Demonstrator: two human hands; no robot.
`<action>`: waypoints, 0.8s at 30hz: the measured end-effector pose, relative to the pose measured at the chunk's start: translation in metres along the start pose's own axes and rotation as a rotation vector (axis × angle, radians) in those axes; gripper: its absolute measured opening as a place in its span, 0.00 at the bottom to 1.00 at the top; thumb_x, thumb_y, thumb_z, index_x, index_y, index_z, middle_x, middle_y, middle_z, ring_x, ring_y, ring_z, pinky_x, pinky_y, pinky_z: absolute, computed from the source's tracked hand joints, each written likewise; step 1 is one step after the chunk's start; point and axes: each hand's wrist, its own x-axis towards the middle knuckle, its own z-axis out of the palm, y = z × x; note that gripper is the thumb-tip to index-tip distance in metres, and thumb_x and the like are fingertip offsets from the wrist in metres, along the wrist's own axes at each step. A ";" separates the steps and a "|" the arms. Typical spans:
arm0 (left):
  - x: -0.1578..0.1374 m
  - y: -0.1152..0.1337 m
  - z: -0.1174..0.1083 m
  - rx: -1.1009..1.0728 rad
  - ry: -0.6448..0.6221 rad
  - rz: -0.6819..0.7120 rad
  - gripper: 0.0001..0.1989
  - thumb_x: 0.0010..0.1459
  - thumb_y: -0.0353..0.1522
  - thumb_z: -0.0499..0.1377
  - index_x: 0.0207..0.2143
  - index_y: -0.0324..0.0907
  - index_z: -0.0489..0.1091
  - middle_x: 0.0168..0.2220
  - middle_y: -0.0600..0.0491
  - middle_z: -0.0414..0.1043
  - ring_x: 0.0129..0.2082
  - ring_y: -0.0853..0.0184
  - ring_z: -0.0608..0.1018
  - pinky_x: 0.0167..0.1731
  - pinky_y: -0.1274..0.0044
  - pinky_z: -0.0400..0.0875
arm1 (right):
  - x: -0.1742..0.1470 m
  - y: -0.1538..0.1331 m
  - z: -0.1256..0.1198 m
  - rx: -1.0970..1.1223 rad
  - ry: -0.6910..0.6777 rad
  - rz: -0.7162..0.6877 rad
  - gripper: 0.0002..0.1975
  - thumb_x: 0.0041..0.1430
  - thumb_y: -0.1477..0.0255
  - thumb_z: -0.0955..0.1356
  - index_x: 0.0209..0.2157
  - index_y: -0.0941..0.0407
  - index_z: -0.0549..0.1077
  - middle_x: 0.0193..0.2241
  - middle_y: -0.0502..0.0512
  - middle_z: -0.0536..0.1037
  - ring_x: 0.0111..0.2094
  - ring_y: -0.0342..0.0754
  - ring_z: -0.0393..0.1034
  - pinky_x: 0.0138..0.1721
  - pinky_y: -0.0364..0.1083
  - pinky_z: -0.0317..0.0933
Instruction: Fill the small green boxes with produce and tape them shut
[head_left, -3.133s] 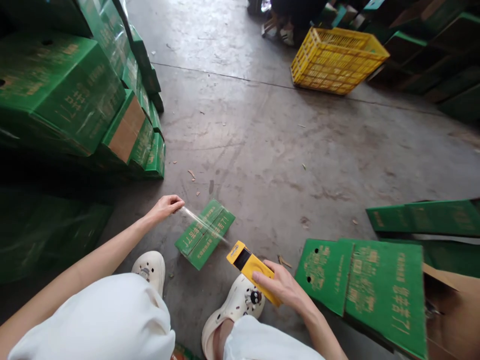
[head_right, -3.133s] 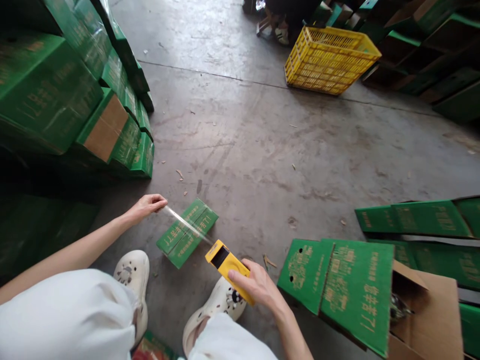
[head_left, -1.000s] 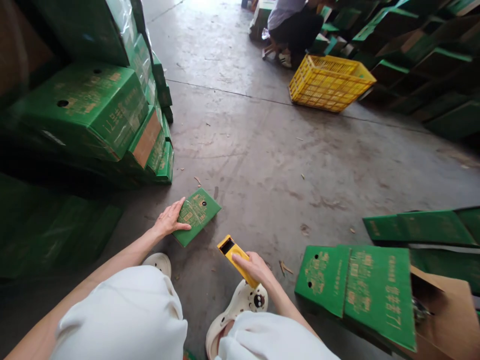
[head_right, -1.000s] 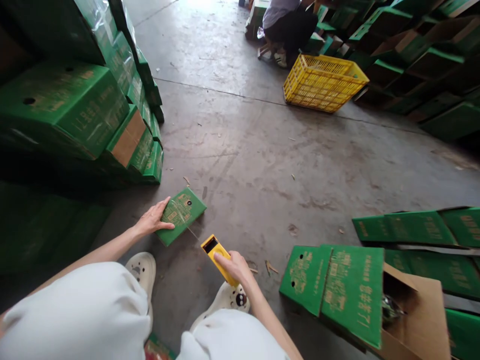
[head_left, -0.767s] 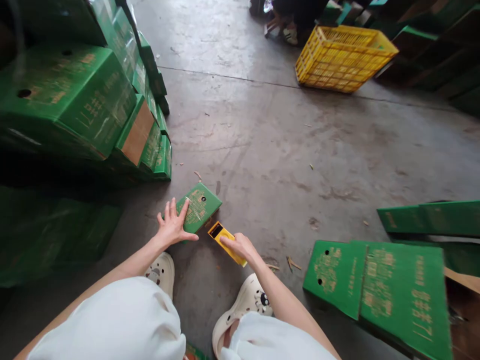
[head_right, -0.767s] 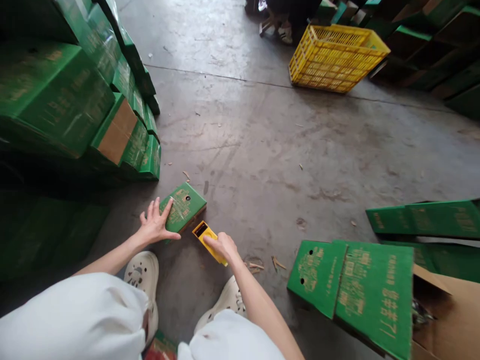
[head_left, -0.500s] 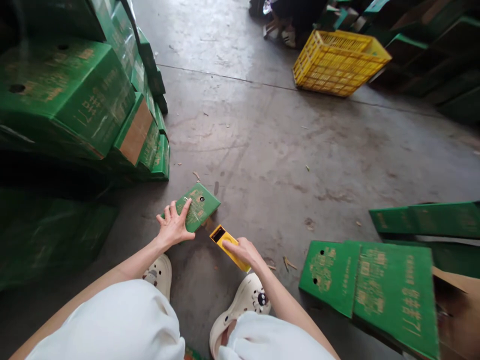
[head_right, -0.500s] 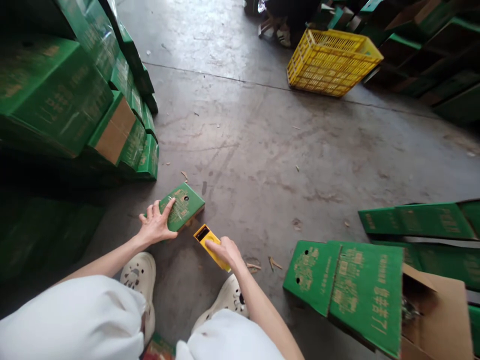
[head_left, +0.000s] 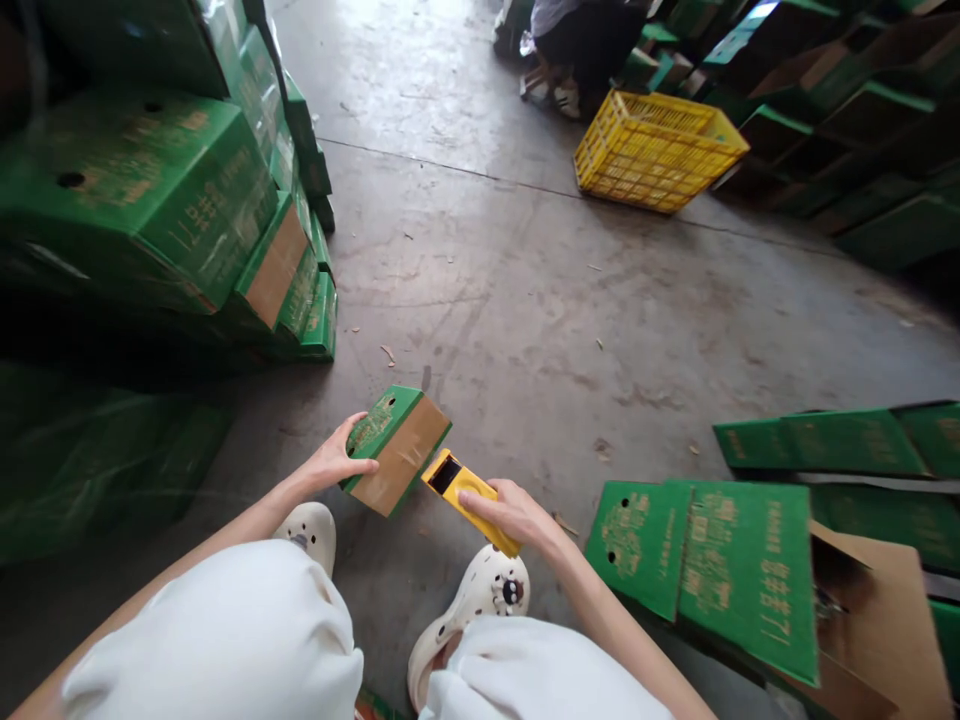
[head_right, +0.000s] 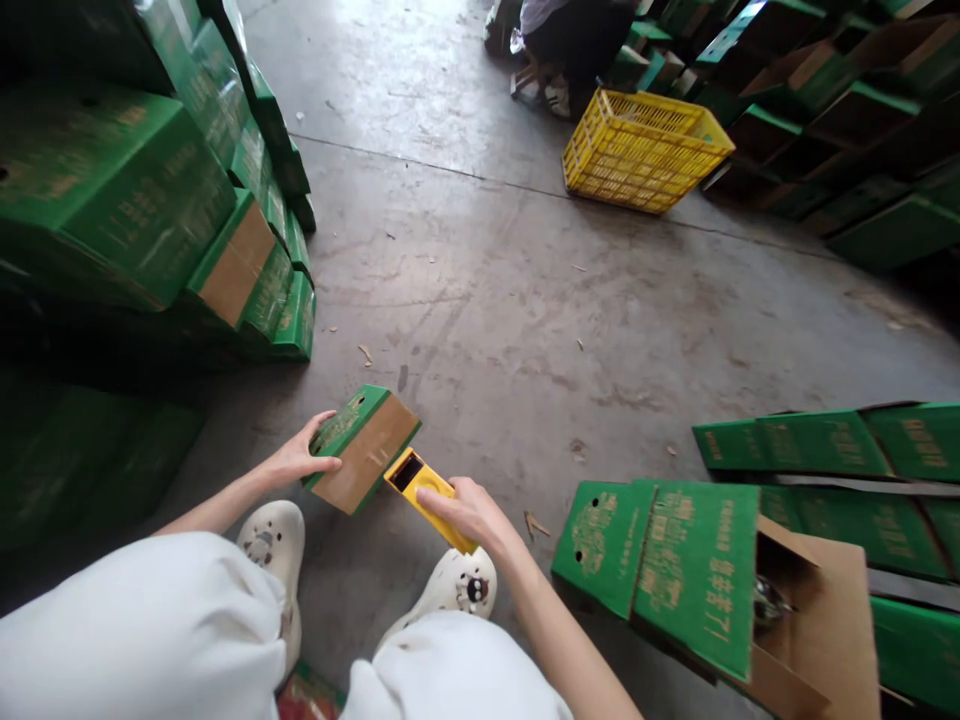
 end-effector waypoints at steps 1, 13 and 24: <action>0.000 -0.004 -0.008 0.002 0.034 0.013 0.47 0.54 0.45 0.65 0.72 0.44 0.53 0.69 0.42 0.61 0.68 0.50 0.66 0.65 0.62 0.64 | 0.006 -0.009 0.003 0.009 -0.006 -0.014 0.28 0.58 0.44 0.70 0.36 0.58 0.77 0.31 0.56 0.82 0.33 0.51 0.75 0.27 0.42 0.56; -0.029 0.046 0.032 0.615 0.163 0.010 0.61 0.47 0.51 0.72 0.76 0.48 0.44 0.77 0.34 0.30 0.74 0.33 0.44 0.64 0.42 0.46 | 0.050 -0.047 0.023 0.072 -0.042 -0.096 0.29 0.59 0.44 0.69 0.37 0.59 0.78 0.29 0.55 0.81 0.31 0.49 0.75 0.27 0.41 0.56; -0.037 0.064 0.029 0.303 -0.022 -0.011 0.63 0.42 0.38 0.71 0.75 0.64 0.40 0.73 0.44 0.46 0.68 0.39 0.59 0.58 0.52 0.62 | -0.009 -0.038 0.002 -0.057 0.026 -0.036 0.28 0.58 0.44 0.69 0.37 0.57 0.78 0.34 0.56 0.82 0.34 0.52 0.75 0.27 0.43 0.54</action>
